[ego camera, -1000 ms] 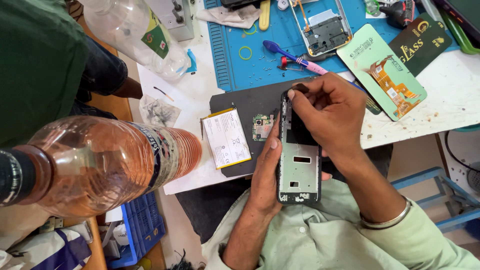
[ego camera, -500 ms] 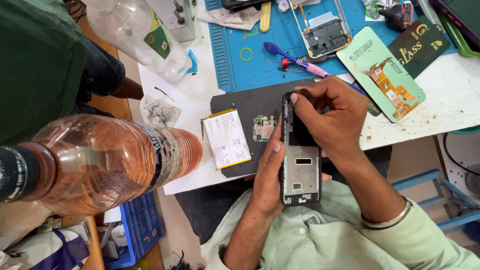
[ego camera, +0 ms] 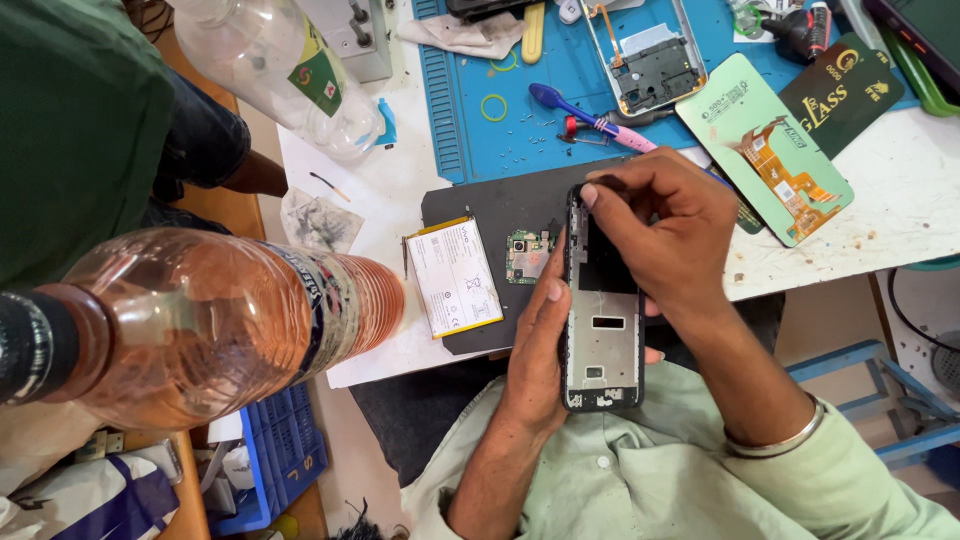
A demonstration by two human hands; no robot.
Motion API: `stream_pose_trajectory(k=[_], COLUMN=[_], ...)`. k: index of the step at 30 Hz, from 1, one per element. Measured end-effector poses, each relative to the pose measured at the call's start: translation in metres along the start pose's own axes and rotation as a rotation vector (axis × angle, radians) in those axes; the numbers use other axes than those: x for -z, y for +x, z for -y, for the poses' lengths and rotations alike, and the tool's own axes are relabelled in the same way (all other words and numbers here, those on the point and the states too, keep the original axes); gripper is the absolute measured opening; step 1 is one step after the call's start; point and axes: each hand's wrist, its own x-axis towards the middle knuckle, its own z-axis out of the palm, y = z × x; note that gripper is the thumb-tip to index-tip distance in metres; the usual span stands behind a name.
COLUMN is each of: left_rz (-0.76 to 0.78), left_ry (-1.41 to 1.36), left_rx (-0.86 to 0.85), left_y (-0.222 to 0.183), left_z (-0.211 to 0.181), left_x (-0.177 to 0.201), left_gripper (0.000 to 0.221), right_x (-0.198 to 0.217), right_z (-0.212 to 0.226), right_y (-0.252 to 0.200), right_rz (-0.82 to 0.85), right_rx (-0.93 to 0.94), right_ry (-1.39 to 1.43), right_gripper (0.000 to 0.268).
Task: The person cleans the interior of a disassembled smartphone chassis using a toothbrush and their fingers. They scrub the edges and corners, then wipe the surface with their hand, repeating the process on different sections of the frame.
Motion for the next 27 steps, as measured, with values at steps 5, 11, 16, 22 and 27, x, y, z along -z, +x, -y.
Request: stream_pose_trajectory(k=[5,11,16,22,27], left_rz=[-0.029,0.022,-0.016,0.036,0.087], left_ry=[-0.065,-0.04,-0.129,-0.089,-0.153], left_rx=[0.019,0.035,0.083,0.096,0.127], left_y=[-0.005,-0.005,-0.007,-0.003,-0.004], left_z=[0.0,0.001,-0.004,-0.006,-0.005], left_x=[0.004,0.006,0.009,0.009,0.014], left_gripper=[0.077,0.075,0.074,0.074,0.072], right_x=[0.014,0.022,0.029,0.03,0.034], right_z=[0.011,0.011,0.022,0.023,0.019], right_y=[-0.004,0.004,-0.005,-0.001,-0.003], right_rz=[0.201,0.174,0.34,0.275,0.282], right_rx=[0.099,0.174,0.228,0.191,0.245], right_ry=[-0.062,-0.152,-0.109,-0.19,-0.251], right_gripper=[0.009,0.009,0.011,0.013,0.012])
